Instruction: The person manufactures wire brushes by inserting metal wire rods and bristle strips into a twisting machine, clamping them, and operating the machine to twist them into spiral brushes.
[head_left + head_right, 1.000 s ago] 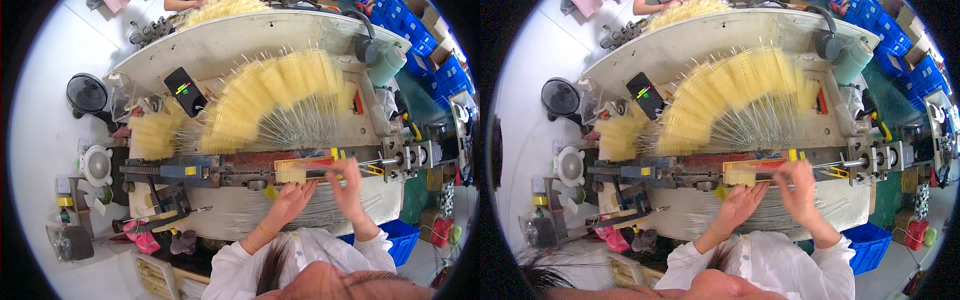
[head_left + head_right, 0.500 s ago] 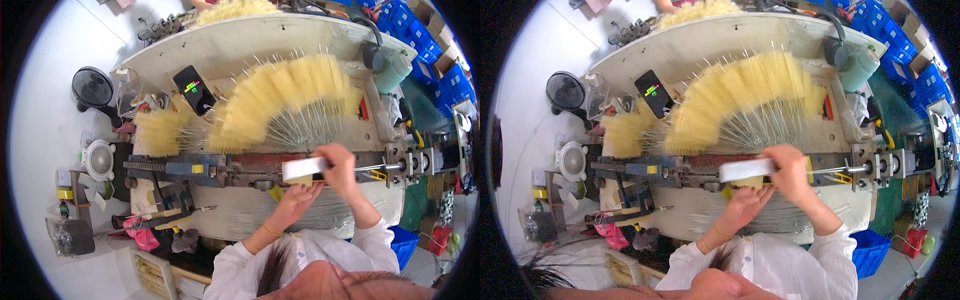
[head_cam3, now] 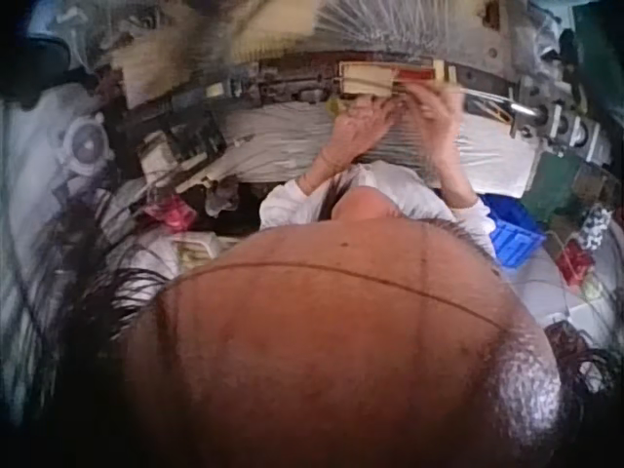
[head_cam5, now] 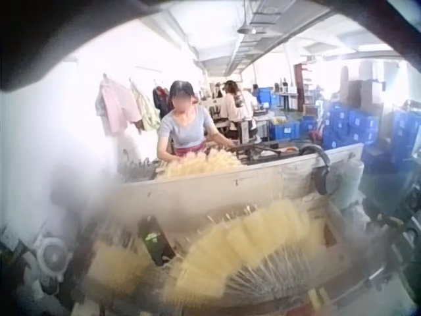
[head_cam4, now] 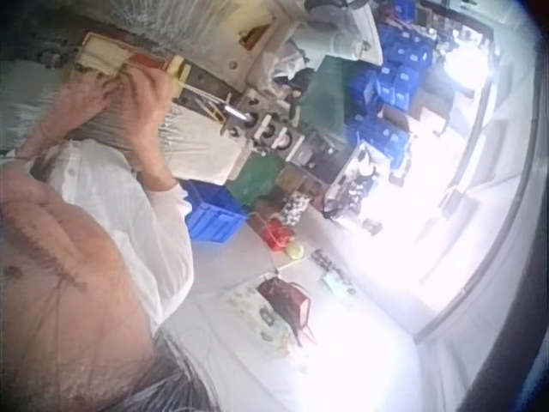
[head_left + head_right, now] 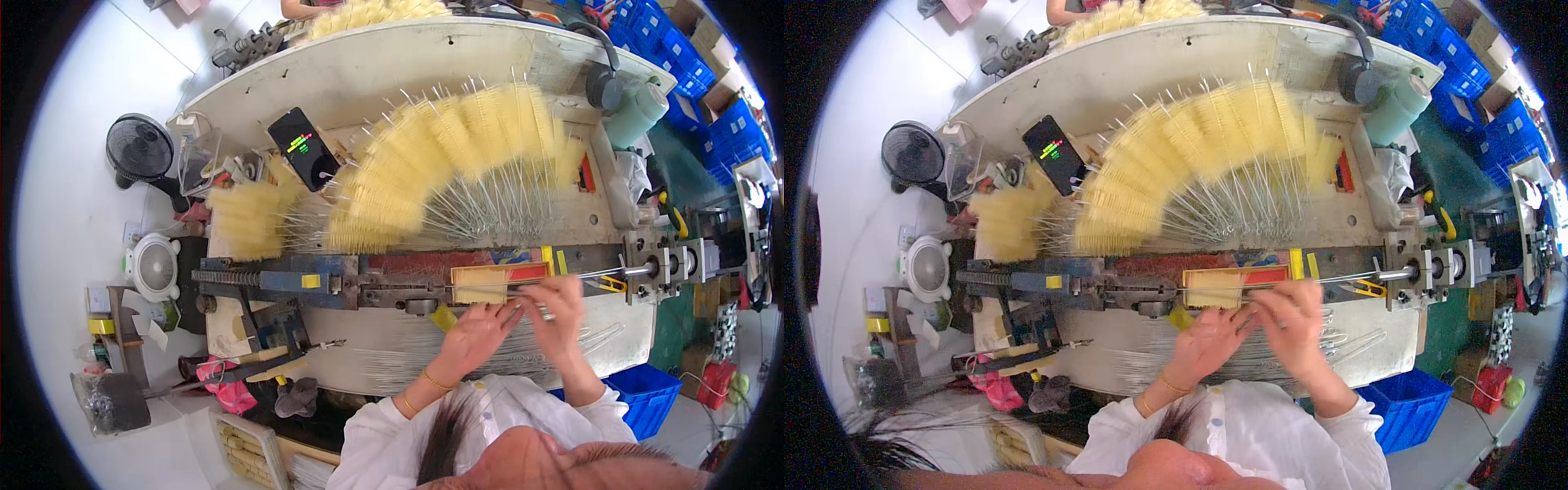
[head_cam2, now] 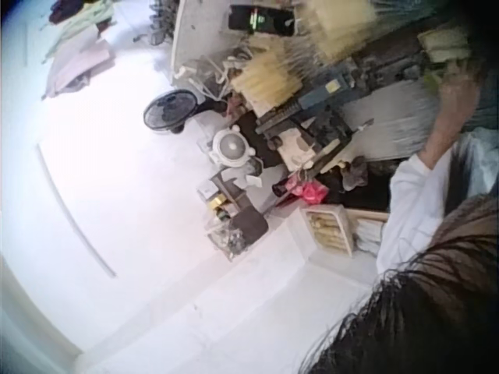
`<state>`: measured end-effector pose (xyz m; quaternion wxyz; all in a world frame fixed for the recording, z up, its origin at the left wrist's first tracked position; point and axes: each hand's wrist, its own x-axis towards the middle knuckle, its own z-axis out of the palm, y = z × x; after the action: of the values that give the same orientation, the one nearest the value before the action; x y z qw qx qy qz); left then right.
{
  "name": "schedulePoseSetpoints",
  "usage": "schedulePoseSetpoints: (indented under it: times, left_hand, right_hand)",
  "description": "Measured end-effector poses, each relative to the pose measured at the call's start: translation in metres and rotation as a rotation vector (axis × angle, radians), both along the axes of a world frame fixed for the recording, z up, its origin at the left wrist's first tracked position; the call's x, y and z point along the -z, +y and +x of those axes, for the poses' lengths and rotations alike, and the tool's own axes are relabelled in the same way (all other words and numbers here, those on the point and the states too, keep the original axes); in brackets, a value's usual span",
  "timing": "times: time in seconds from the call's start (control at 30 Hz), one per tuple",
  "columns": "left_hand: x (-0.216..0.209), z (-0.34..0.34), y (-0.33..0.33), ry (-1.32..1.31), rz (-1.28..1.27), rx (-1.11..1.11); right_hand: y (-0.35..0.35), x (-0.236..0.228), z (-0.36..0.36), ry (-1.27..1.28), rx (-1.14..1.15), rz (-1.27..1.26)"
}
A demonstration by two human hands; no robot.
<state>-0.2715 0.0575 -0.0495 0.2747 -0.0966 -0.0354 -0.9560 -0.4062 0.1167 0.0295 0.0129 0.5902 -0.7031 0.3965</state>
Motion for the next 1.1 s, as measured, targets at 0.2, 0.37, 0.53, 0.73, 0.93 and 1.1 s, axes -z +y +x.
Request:
schedulePoseSetpoints:
  times: [0.2,0.37,0.53,0.73,0.93,1.1]
  left_hand:
    - [-0.009,-0.006,0.002,-0.276,-0.055,-0.064]
    - [-0.015,-0.001,-0.003,-0.319,-0.145,-0.057]
    - [-0.017,-0.005,0.002,-0.349,-0.135,-0.112]
    - [-0.004,0.001,-0.001,-0.278,-0.054,-0.049]
    - [-0.012,0.001,0.0,-0.178,0.016,-0.042]
    - [-0.02,0.0,-0.001,-0.224,-0.019,-0.046]
  right_hand:
    - [-0.009,0.005,-0.031,-0.117,-0.103,0.006]
    - [-0.014,0.0,-0.032,0.037,-0.168,0.015]
    - [-0.01,0.004,-0.035,-0.016,-0.167,0.01]
    - [0.003,0.005,-0.045,0.03,-0.184,0.052]
    - [-0.012,-0.005,-0.045,-0.094,-0.135,-0.021]
    - [-0.004,-0.004,-0.056,-0.121,-0.195,0.136]
